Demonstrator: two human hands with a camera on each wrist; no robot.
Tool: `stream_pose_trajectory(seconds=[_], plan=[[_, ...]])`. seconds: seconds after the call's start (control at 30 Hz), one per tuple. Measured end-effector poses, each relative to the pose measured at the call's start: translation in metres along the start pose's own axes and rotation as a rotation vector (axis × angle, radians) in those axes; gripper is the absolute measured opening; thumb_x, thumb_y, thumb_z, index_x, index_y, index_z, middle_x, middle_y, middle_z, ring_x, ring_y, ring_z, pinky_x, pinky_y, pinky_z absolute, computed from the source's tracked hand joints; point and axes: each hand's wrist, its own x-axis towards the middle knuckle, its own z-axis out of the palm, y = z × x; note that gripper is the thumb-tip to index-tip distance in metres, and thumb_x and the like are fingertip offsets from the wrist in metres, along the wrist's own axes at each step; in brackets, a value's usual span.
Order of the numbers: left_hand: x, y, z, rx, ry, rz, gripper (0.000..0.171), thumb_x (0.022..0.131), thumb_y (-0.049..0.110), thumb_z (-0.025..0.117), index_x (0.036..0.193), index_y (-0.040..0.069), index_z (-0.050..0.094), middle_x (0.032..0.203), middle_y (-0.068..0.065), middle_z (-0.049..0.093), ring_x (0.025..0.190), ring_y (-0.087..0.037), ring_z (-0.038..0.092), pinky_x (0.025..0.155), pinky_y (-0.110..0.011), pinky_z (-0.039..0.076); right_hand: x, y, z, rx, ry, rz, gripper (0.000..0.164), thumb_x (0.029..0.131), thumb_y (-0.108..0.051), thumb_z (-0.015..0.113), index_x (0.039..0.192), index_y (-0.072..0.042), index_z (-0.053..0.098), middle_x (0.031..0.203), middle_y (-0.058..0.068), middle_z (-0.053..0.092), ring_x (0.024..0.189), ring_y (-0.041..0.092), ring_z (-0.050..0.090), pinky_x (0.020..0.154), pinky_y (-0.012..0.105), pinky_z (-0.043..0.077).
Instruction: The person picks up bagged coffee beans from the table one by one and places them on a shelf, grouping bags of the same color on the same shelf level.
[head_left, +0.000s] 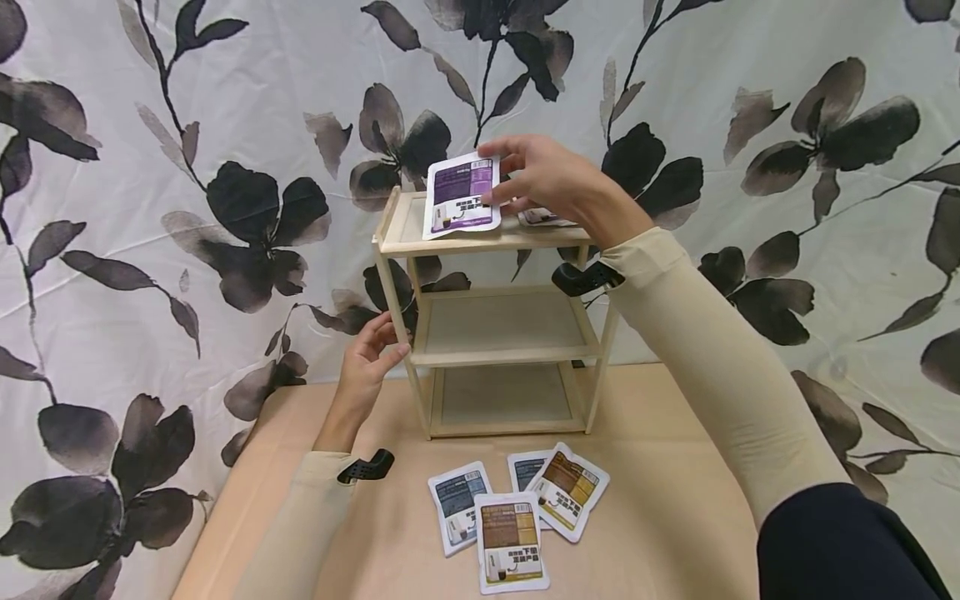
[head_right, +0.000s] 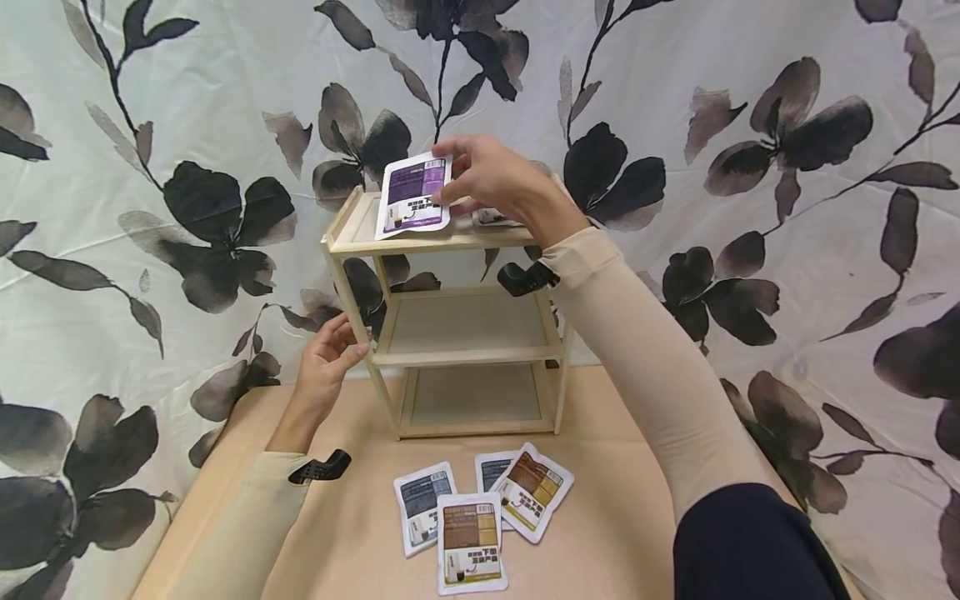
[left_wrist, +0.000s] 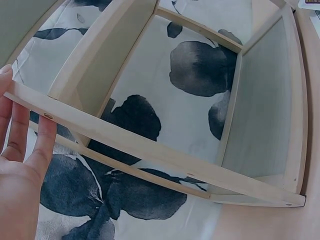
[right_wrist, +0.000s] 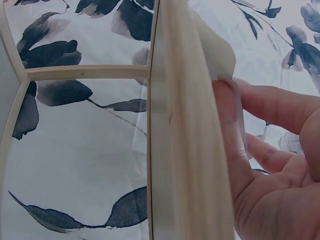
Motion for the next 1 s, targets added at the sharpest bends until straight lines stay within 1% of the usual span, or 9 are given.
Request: stream_pose_trajectory(seconds=[0.1, 0.23, 0.33, 0.5, 0.6, 0.7, 0.8, 0.87, 1.0], plan=[[0.001, -0.001, 0.0, 0.004, -0.006, 0.001, 0.054, 0.093, -0.003, 0.069, 0.144, 0.009, 0.054, 0.118, -0.01, 0.065, 0.108, -0.018, 0.061, 0.099, -0.034, 0.047, 0.005, 0.0, 0.002, -0.014, 0.0, 0.016, 0.078, 0.092, -0.001, 0.072, 0.158, -0.019, 0.035, 0.131, 0.011, 0.052, 0.113, 0.023, 0.059, 0.09, 0.033, 0.057], [0.004, -0.005, -0.001, -0.004, -0.012, 0.0, 0.054, 0.093, -0.004, 0.069, 0.144, 0.009, 0.054, 0.123, -0.031, 0.056, 0.108, -0.018, 0.061, 0.098, -0.032, 0.047, 0.009, 0.002, 0.002, -0.01, -0.004, 0.031, 0.075, 0.093, -0.001, 0.07, 0.158, -0.018, 0.035, 0.128, 0.01, 0.053, 0.112, 0.022, 0.059, 0.089, 0.031, 0.057], [0.005, -0.006, -0.001, -0.01, -0.017, -0.001, 0.055, 0.093, -0.004, 0.069, 0.144, 0.009, 0.054, 0.124, -0.034, 0.054, 0.108, -0.017, 0.061, 0.099, -0.031, 0.047, 0.012, 0.003, 0.002, 0.001, -0.005, 0.043, 0.076, 0.094, -0.001, 0.07, 0.159, -0.018, 0.034, 0.134, 0.011, 0.052, 0.115, 0.022, 0.058, 0.092, 0.031, 0.056], [0.009, -0.007, -0.003, -0.017, -0.025, 0.002, 0.054, 0.093, -0.004, 0.069, 0.143, 0.009, 0.055, 0.119, -0.018, 0.062, 0.108, -0.018, 0.062, 0.099, -0.032, 0.048, 0.013, 0.003, -0.001, -0.025, 0.011, 0.08, 0.08, 0.093, -0.003, 0.071, 0.161, -0.017, 0.029, 0.154, 0.011, 0.043, 0.126, 0.024, 0.055, 0.098, 0.031, 0.053], [0.012, -0.009, -0.005, -0.016, -0.03, 0.006, 0.054, 0.093, -0.004, 0.069, 0.143, 0.01, 0.055, 0.119, -0.018, 0.062, 0.108, -0.018, 0.062, 0.1, -0.035, 0.047, 0.012, 0.003, -0.004, -0.078, 0.021, 0.09, 0.08, 0.094, -0.006, 0.071, 0.161, -0.015, 0.029, 0.161, 0.011, 0.038, 0.133, 0.024, 0.054, 0.104, 0.033, 0.05], [0.015, -0.01, -0.007, -0.014, -0.034, 0.009, 0.054, 0.093, -0.004, 0.069, 0.143, 0.01, 0.055, 0.121, -0.028, 0.059, 0.108, -0.018, 0.061, 0.101, -0.039, 0.045, 0.01, 0.002, -0.006, -0.13, 0.034, 0.069, 0.076, 0.095, -0.009, 0.071, 0.159, -0.014, 0.032, 0.161, 0.01, 0.039, 0.136, 0.024, 0.052, 0.108, 0.035, 0.047], [0.018, -0.012, -0.008, -0.018, -0.033, 0.007, 0.054, 0.093, -0.004, 0.069, 0.143, 0.01, 0.055, 0.122, -0.033, 0.056, 0.107, -0.018, 0.062, 0.102, -0.042, 0.043, 0.008, 0.0, -0.008, -0.132, 0.041, 0.018, 0.071, 0.095, -0.01, 0.071, 0.157, -0.012, 0.037, 0.157, 0.011, 0.043, 0.136, 0.023, 0.051, 0.108, 0.034, 0.047], [0.019, -0.013, -0.009, -0.023, -0.029, 0.004, 0.054, 0.092, -0.005, 0.069, 0.143, 0.01, 0.056, 0.121, -0.031, 0.058, 0.107, -0.018, 0.062, 0.102, -0.041, 0.044, 0.006, -0.001, -0.008, -0.109, 0.04, -0.011, 0.068, 0.094, -0.01, 0.071, 0.155, -0.011, 0.04, 0.154, 0.009, 0.046, 0.135, 0.022, 0.052, 0.106, 0.032, 0.048], [0.021, -0.014, -0.011, -0.027, -0.022, -0.005, 0.055, 0.091, -0.005, 0.07, 0.142, 0.009, 0.056, 0.117, -0.017, 0.063, 0.107, -0.017, 0.062, 0.101, -0.034, 0.045, 0.003, -0.001, -0.007, -0.077, 0.015, -0.068, 0.066, 0.093, -0.01, 0.072, 0.153, -0.01, 0.044, 0.15, 0.006, 0.05, 0.13, 0.021, 0.055, 0.102, 0.028, 0.05]])
